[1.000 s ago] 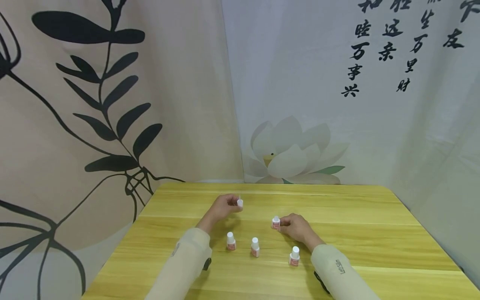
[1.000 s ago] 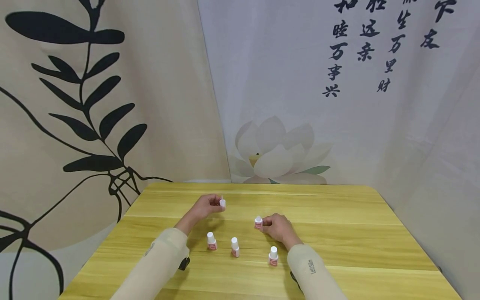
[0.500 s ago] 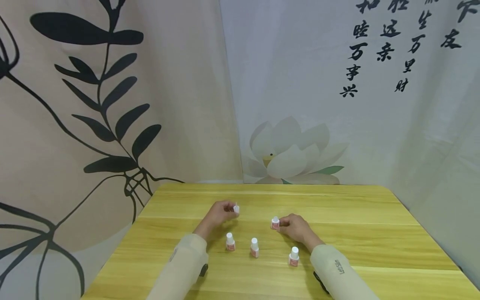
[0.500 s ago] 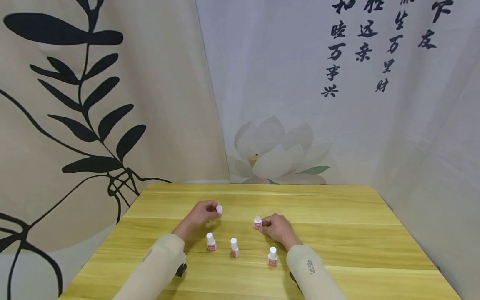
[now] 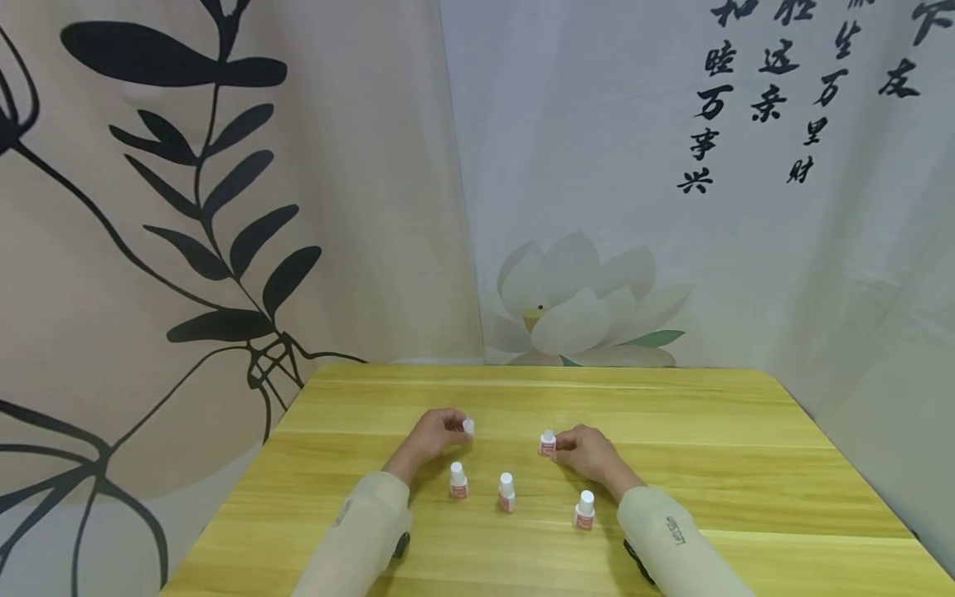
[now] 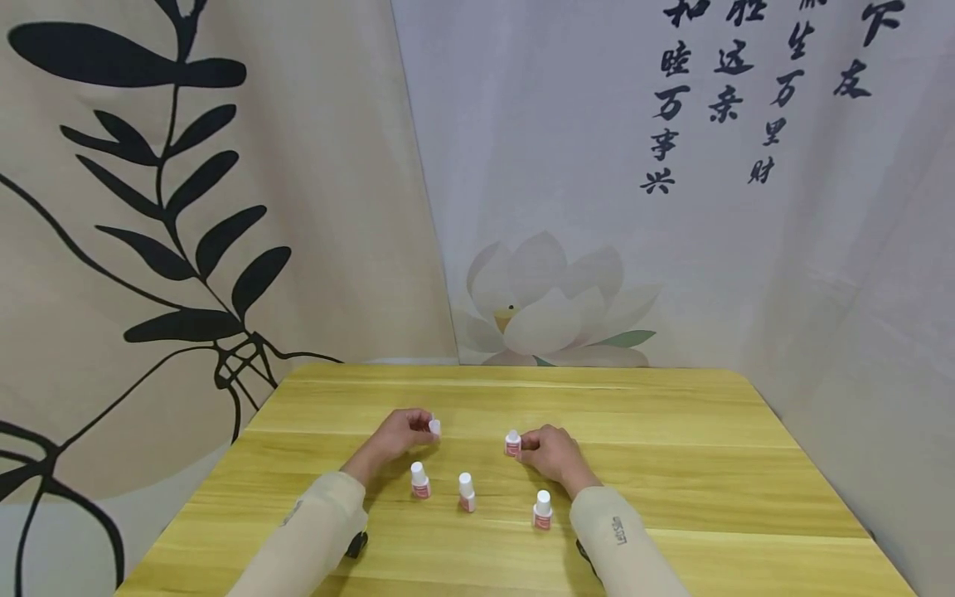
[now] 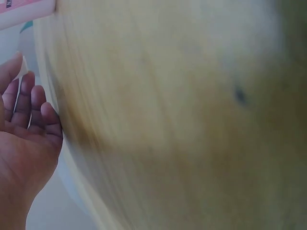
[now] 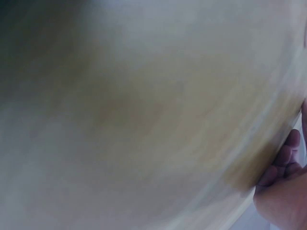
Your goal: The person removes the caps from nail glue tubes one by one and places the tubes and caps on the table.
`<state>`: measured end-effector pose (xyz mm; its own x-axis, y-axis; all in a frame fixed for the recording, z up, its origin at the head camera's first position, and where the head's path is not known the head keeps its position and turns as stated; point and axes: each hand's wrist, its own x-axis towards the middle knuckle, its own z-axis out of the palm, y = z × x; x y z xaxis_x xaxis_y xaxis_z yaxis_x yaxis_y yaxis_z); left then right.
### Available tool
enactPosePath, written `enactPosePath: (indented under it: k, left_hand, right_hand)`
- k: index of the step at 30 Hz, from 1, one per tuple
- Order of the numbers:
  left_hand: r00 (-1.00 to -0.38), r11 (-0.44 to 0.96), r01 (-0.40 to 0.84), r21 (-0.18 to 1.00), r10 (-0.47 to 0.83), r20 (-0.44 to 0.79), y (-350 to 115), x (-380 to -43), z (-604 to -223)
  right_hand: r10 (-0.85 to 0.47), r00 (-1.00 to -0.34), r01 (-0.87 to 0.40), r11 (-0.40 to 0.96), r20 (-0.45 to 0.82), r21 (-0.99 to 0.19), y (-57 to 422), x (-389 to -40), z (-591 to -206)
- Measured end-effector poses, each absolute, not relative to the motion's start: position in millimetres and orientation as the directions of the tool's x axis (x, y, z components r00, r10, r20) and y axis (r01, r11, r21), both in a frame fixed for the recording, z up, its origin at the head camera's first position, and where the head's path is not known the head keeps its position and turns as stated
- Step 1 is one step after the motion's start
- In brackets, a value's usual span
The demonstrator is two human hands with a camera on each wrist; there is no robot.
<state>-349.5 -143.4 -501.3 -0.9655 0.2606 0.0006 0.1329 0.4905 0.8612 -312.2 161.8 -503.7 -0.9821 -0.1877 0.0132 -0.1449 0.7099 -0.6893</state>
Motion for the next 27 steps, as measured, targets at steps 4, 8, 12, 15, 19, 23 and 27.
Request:
enactPosePath:
  k: [4, 8, 12, 15, 19, 23, 27]
  left_hand:
    - [-0.964, 0.501, 0.133, 0.855, 0.266, -0.006, -143.3, -349.1, -502.4]
    - [-0.965, 0.511, 0.117, 0.851, 0.262, -0.025, -143.2, -348.8, -501.7]
    - [-0.965, 0.524, 0.112, 0.844, 0.261, -0.034, -143.4, -348.8, -501.8]
    - [-0.961, 0.529, 0.124, 0.840, 0.273, -0.030, -143.5, -348.6, -502.3]
    - [-0.958, 0.527, 0.129, 0.840, 0.285, -0.032, -144.2, -348.1, -502.9]
    - [-0.954, 0.529, 0.150, 0.836, 0.298, -0.017, -144.7, -348.3, -503.8]
    - [-0.952, 0.542, 0.173, 0.822, 0.305, 0.000, -143.7, -348.4, -503.7]
  right_hand:
    - [-0.185, -0.983, -0.139, 0.711, 0.007, -0.689, 162.1, -312.3, -503.4]
    - [-0.186, -0.983, -0.139, 0.711, 0.007, -0.689, 161.7, -311.8, -503.4]
    - [-0.185, -0.983, -0.140, 0.709, 0.010, -0.691, 161.3, -311.5, -503.3]
    - [-0.185, -0.983, -0.141, 0.708, 0.011, -0.692, 161.3, -311.4, -503.5]
    - [-0.185, -0.983, -0.140, 0.710, 0.009, -0.690, 161.5, -311.5, -503.7]
    - [-0.187, -0.982, -0.142, 0.710, 0.010, -0.690, 161.7, -312.0, -504.5]
    - [-0.189, -0.982, -0.147, 0.711, 0.015, -0.687, 161.8, -312.2, -504.2]
